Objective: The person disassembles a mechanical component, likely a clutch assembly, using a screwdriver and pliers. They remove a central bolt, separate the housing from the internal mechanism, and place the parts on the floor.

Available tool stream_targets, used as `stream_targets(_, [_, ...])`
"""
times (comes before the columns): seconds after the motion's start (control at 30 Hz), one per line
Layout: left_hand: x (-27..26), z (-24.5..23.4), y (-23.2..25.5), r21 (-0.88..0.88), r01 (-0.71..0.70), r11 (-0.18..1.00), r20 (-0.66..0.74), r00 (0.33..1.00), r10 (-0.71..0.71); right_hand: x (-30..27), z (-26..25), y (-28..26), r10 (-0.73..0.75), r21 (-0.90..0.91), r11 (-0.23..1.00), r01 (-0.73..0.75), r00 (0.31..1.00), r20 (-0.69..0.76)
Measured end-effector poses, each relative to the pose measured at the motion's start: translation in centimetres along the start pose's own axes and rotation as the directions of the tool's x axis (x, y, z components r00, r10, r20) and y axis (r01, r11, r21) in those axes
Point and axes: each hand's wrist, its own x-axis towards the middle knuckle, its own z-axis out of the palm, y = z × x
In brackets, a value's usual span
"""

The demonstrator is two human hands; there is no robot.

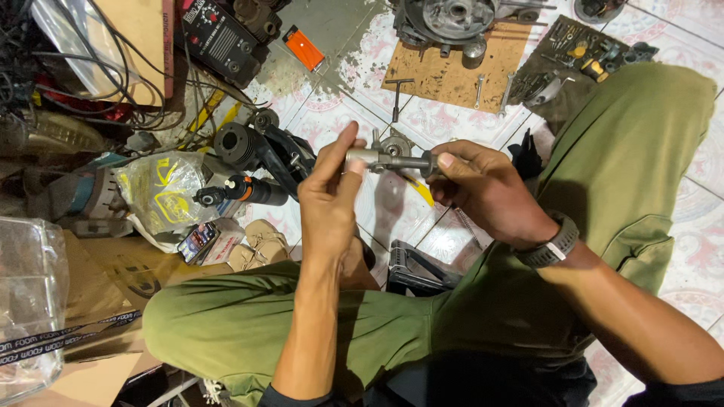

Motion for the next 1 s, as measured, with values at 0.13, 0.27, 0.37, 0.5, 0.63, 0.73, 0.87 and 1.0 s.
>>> stream_targets(0.13, [0.7,-0.9,-0.1,0.046,-0.055,0.997,0.038,0.998,0.053,-0.4,1.2,0.1,-0.055,-0.008,0.998,0.055,0.999,0.001])
stream_targets(0.27, [1.4,-1.8,-0.7,-0.192,-0.071,0.979,0.092,0.992,0.09,-0.4,1.8,-0.4,-0.114,-0.125,0.985,0.115,0.993,0.016])
stream_targets(0.37, [1.8,-2.6,-0.7,0.284,0.21,0.935,0.091,0.965,-0.244,-0.4,2.2,-0.1,-0.139,-0.18,0.973,0.146,0.989,0.052])
stream_targets(0.5, [2.6,-2.7,-1.1,0.402,0.002,0.916,0.114,0.992,-0.052,-0.1,2.3,-1.0,-0.172,-0.298,0.934,0.195,0.98,0.099])
stream_targets(0.63, [2.9,-2.8,1.9,0.576,0.17,0.8,0.182,0.927,-0.328,0.6,2.5,-1.1,-0.233,-0.352,0.9,0.258,0.966,0.112])
stream_targets(0.73, [3.2,-3.3,0.9,0.48,0.152,0.864,0.268,0.912,-0.309,1.1,2.8,-1.5,-0.235,-0.392,0.882,0.261,0.965,0.115])
stream_targets(0.87, [4.2,-4.3,0.1,0.418,0.18,0.89,0.342,0.877,-0.338,1.1,2.8,-1.0,-0.229,-0.412,0.879,0.24,0.97,0.076])
stream_targets(1.0, [4.2,-4.4,-2.7,0.48,0.206,0.853,0.345,0.849,-0.4,0.7,2.1,-0.6,-0.196,-0.396,0.901,0.177,0.981,-0.007])
